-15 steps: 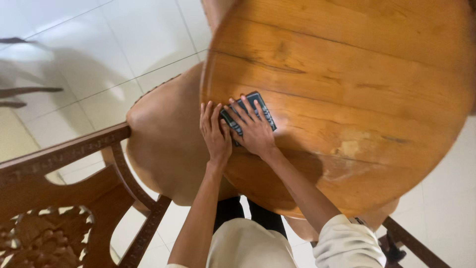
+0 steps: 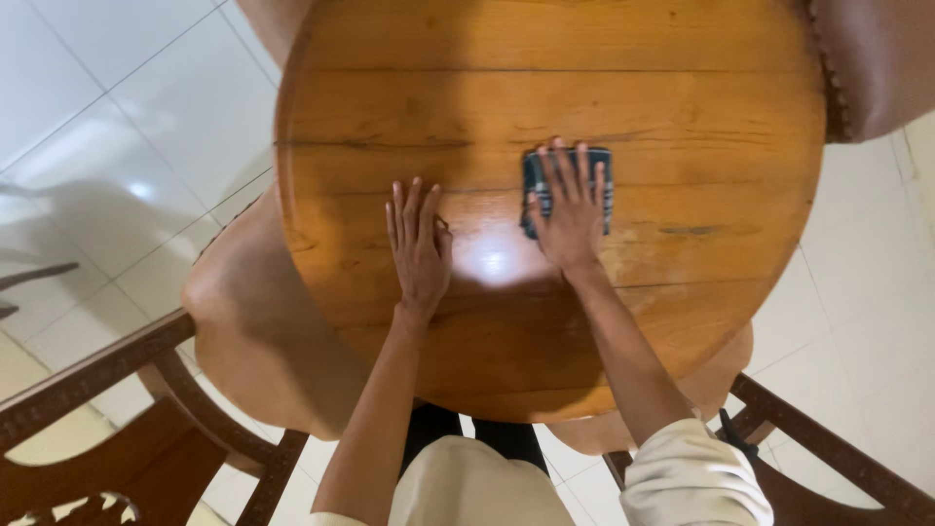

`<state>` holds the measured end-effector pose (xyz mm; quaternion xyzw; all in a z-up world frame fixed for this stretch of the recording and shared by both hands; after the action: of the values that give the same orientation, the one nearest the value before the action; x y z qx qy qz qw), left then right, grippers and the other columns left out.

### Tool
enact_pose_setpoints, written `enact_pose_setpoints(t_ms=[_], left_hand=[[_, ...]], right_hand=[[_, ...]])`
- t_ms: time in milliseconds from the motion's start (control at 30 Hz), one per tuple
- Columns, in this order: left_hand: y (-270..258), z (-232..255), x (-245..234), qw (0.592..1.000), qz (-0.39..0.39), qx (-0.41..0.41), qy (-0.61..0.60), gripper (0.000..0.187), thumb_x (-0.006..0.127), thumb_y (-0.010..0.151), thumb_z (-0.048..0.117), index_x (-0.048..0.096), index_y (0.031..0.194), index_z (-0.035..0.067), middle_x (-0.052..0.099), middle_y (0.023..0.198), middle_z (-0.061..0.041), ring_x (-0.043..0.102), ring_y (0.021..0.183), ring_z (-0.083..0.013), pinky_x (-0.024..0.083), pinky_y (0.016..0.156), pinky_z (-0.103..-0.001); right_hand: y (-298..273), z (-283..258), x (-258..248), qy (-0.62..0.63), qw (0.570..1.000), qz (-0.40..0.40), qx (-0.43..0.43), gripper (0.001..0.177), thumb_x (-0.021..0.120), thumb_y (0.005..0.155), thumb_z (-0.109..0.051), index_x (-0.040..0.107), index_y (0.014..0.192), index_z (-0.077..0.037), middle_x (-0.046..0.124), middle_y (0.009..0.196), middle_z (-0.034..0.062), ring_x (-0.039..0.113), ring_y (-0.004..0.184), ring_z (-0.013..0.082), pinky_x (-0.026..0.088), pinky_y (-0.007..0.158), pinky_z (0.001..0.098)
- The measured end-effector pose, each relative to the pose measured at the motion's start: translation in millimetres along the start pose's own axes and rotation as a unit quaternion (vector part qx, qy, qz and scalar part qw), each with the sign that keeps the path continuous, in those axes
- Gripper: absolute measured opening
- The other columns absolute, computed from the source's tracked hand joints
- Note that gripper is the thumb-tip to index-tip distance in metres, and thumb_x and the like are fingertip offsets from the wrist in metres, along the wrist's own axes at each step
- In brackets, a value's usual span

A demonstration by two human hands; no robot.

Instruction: The person wipes the surface of a round wooden table with a cloth.

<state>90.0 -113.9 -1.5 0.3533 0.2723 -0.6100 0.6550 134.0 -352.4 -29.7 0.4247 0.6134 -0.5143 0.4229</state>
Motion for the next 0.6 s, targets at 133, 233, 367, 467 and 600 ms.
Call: enact_pose_setpoints(t_ms=[133, 233, 367, 467, 600], left_hand=[[19, 9, 18, 0.999, -0.043, 0.014, 0.021, 0.056, 0.049, 0.104, 0.009, 0.041, 0.159, 0.010, 0.031, 0.169, -0.011, 0.018, 0.160, -0.0352, 0.014, 0.132, -0.053], [28, 17, 33, 0.998, -0.041, 0.011, 0.039, 0.056, 0.046, 0.108, 0.016, 0.034, 0.163, 0.012, 0.026, 0.172, -0.010, 0.013, 0.162, -0.0335, 0.009, 0.134, -0.054], [33, 26, 50, 0.991, -0.084, -0.013, 0.102, 0.058, 0.039, 0.112, 0.027, 0.026, 0.166, 0.011, 0.017, 0.174, -0.010, 0.009, 0.162, -0.0336, 0.004, 0.132, -0.057], [38, 30, 58, 0.981, -0.111, -0.019, 0.158, 0.059, 0.037, 0.112, 0.032, 0.025, 0.167, 0.013, 0.014, 0.174, -0.010, 0.008, 0.161, -0.0330, 0.002, 0.130, -0.058], [36, 34, 56, 0.976, -0.116, -0.029, 0.182, 0.061, 0.040, 0.110, 0.035, 0.024, 0.167, 0.017, 0.012, 0.175, -0.010, 0.008, 0.162, -0.0337, 0.002, 0.130, -0.058]], right_hand=[[-9, 74, -6, 0.004, 0.997, 0.030, 0.077, 0.071, 0.014, 0.110, -0.058, 0.018, 0.168, -0.018, 0.007, 0.176, 0.0016, -0.003, 0.161, 0.0248, -0.002, 0.131, 0.0498], [-23, 118, -15, 0.035, 0.990, 0.039, 0.132, 0.071, 0.015, 0.109, -0.057, 0.018, 0.168, -0.017, 0.009, 0.176, 0.0037, 0.000, 0.160, 0.0273, -0.002, 0.130, 0.0501], [-39, 150, -24, 0.093, 0.965, 0.075, 0.234, 0.070, 0.013, 0.109, -0.054, 0.019, 0.169, -0.019, 0.013, 0.177, 0.0021, 0.003, 0.163, 0.0287, -0.001, 0.133, 0.0493], [-35, 159, -19, 0.100, 0.951, 0.094, 0.278, 0.070, 0.012, 0.109, -0.055, 0.019, 0.169, -0.017, 0.013, 0.176, 0.0046, 0.004, 0.162, 0.0310, -0.002, 0.131, 0.0507], [-20, 134, 2, 0.067, 0.958, 0.119, 0.252, 0.078, 0.010, 0.107, -0.061, 0.018, 0.168, -0.013, 0.012, 0.176, 0.0069, 0.001, 0.161, 0.0319, -0.003, 0.130, 0.0533]])
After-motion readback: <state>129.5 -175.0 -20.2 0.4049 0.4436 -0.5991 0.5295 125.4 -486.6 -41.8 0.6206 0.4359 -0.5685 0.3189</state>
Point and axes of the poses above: each hand's wrist, its own y-axis towards the middle knuckle, its own x-axis out of the palm, z = x × y, the point moved 2 cm from there along y, towards the middle knuckle
